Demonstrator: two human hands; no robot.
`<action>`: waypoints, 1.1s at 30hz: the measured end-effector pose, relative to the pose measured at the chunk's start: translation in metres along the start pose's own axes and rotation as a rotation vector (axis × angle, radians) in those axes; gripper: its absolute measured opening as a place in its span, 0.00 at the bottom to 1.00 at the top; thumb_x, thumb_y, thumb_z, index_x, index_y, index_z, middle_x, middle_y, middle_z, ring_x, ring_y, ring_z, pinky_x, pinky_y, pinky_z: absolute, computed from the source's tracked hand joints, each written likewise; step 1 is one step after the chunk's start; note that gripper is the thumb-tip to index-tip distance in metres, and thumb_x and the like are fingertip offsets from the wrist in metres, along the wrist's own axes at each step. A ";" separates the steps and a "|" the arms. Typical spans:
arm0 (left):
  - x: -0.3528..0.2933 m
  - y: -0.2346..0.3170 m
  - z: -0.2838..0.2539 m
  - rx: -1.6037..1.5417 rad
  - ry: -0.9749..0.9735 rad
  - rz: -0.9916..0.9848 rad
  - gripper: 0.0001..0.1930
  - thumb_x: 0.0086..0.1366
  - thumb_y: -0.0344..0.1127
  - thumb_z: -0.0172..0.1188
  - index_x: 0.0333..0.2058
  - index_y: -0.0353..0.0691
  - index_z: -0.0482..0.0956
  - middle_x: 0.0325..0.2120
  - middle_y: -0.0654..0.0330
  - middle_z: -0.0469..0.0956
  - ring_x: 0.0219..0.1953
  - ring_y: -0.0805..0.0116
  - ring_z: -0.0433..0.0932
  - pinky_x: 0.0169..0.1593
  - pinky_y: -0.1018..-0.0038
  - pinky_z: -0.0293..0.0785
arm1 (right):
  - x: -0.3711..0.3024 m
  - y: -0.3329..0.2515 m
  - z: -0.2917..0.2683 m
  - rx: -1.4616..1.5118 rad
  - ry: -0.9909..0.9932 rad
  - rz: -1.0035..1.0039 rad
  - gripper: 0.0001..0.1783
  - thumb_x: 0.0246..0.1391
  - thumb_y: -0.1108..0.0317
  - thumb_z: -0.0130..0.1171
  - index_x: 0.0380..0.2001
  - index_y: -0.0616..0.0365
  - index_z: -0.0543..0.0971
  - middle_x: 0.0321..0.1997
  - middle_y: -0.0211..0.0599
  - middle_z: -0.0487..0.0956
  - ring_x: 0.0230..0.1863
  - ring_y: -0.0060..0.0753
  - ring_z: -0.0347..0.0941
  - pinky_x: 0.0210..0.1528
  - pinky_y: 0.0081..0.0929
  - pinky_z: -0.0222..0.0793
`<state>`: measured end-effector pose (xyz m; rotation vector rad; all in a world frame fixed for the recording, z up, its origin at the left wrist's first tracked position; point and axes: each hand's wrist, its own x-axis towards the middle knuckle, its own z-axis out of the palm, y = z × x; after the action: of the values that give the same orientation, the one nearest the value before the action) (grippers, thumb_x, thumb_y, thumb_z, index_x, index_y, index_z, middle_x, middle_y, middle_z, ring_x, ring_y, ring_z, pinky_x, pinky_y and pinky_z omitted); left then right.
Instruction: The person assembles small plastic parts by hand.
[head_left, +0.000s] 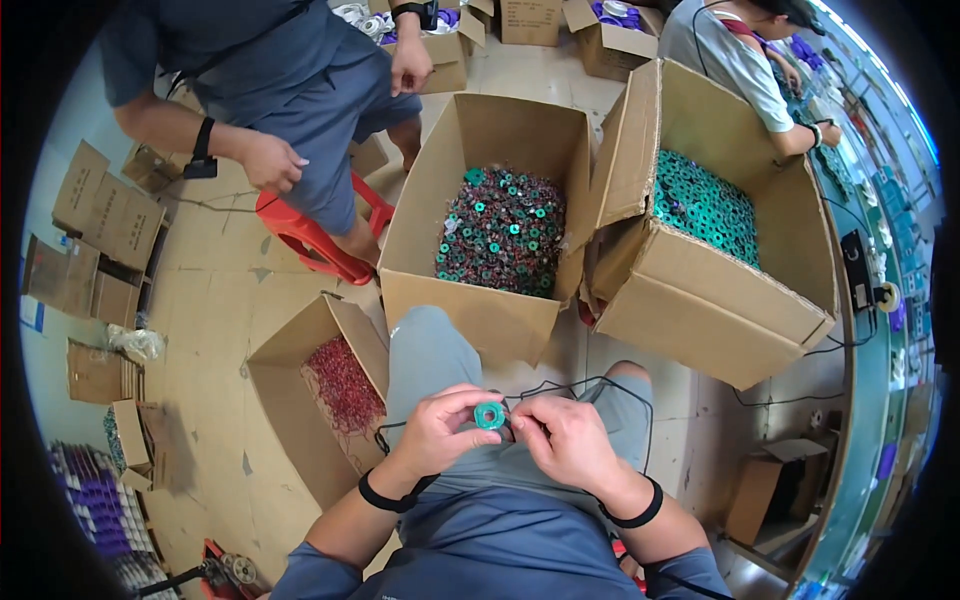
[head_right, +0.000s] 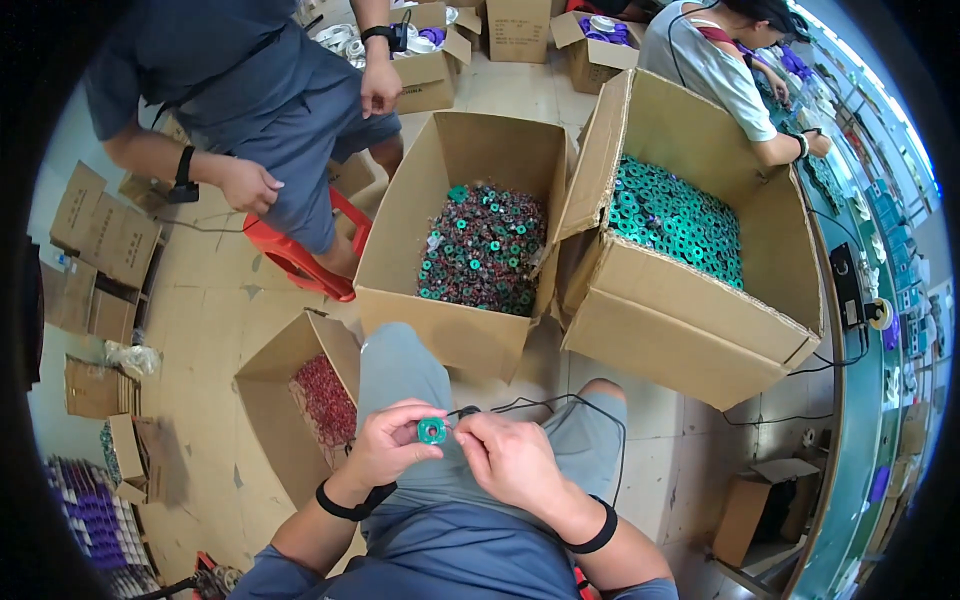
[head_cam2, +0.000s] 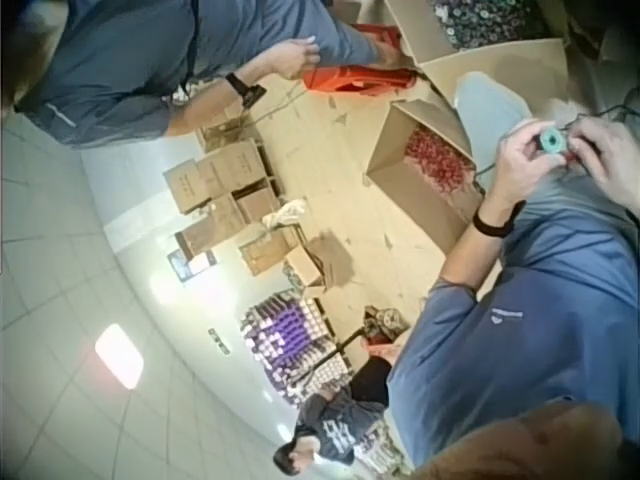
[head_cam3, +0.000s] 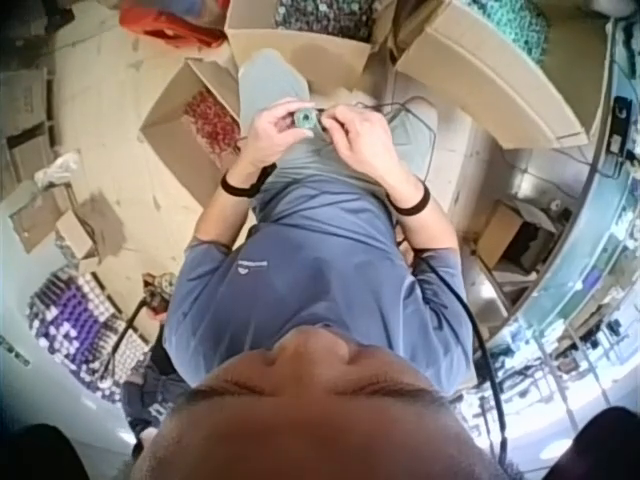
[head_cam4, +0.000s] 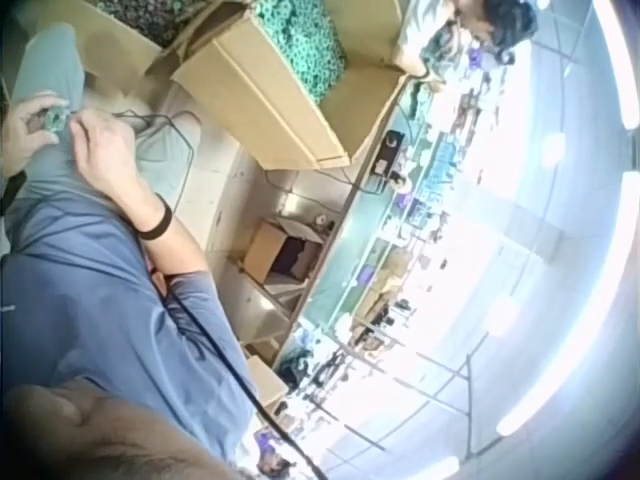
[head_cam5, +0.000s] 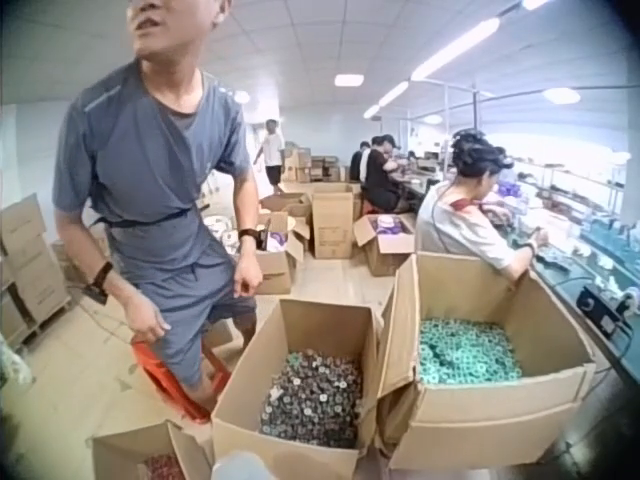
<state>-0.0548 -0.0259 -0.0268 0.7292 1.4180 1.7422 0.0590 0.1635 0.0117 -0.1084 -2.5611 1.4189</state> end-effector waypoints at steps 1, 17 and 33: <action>0.001 0.001 -0.001 -0.001 0.000 -0.001 0.23 0.60 0.20 0.69 0.54 0.28 0.77 0.49 0.55 0.76 0.51 0.66 0.79 0.56 0.70 0.79 | 0.000 -0.001 -0.001 0.000 -0.001 0.002 0.03 0.57 0.71 0.62 0.32 0.58 0.79 0.29 0.40 0.81 0.28 0.48 0.79 0.30 0.38 0.75; 0.003 0.007 0.001 -0.022 -0.037 -0.149 0.20 0.63 0.24 0.68 0.53 0.26 0.77 0.46 0.54 0.79 0.48 0.67 0.81 0.53 0.71 0.79 | 0.004 -0.004 -0.021 -0.259 0.052 -0.166 0.04 0.57 0.67 0.64 0.33 0.53 0.79 0.26 0.34 0.78 0.26 0.41 0.78 0.25 0.37 0.73; 0.009 0.022 -0.001 0.155 -0.083 0.017 0.24 0.57 0.23 0.73 0.53 0.29 0.79 0.45 0.56 0.77 0.48 0.66 0.81 0.54 0.71 0.80 | 0.000 -0.007 -0.022 -0.228 0.010 -0.111 0.06 0.61 0.64 0.62 0.35 0.53 0.77 0.27 0.34 0.78 0.25 0.43 0.78 0.23 0.38 0.72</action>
<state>-0.0646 -0.0210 -0.0056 0.8886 1.5053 1.6085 0.0644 0.1780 0.0292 -0.0082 -2.6667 1.0824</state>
